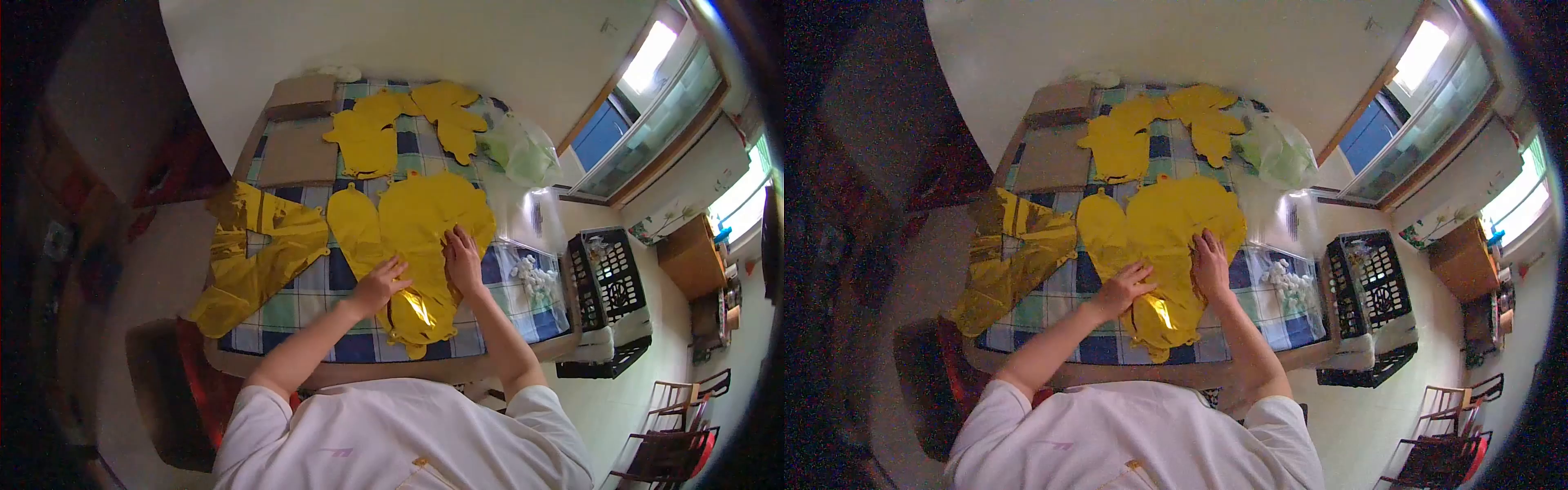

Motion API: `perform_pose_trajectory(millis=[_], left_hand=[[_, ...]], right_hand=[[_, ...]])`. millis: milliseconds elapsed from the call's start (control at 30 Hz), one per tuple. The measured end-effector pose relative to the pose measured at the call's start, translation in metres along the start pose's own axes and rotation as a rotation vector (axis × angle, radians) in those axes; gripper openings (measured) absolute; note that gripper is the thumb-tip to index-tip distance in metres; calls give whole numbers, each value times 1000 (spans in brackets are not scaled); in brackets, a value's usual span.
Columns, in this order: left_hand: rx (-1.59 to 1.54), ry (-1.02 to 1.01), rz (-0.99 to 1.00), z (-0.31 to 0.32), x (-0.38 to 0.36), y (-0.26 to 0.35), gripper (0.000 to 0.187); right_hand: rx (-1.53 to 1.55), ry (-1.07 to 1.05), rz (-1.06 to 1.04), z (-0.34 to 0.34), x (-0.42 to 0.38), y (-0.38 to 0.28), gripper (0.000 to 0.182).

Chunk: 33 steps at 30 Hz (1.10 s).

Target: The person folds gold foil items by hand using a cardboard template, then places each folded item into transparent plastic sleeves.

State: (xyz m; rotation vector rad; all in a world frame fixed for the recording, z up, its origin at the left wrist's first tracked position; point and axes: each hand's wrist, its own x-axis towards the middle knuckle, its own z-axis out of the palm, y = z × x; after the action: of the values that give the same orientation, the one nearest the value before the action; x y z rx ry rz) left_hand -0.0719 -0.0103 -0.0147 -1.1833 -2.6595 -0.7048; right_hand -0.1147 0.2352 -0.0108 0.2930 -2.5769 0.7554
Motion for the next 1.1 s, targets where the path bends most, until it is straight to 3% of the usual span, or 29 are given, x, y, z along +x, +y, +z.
perform_pose_trajectory(millis=[400,600,800,900,1000,1100], left_hand=[[-49,45,49,-1,6,-11,33],[-15,309,-189,-11,-6,13,37],[-11,134,-81,-13,-4,65,43],[61,-47,-44,-5,-8,71,48],[35,-105,-53,-1,-11,67,52],[-129,-13,-145,-4,-13,65,54]], right_hand=[[5,16,-12,1,-1,1,28],[163,72,16,4,-1,0,30],[57,56,-3,-4,-1,-6,27],[72,40,29,5,0,1,28],[35,40,18,2,0,0,28],[31,41,31,-1,0,-5,29]])
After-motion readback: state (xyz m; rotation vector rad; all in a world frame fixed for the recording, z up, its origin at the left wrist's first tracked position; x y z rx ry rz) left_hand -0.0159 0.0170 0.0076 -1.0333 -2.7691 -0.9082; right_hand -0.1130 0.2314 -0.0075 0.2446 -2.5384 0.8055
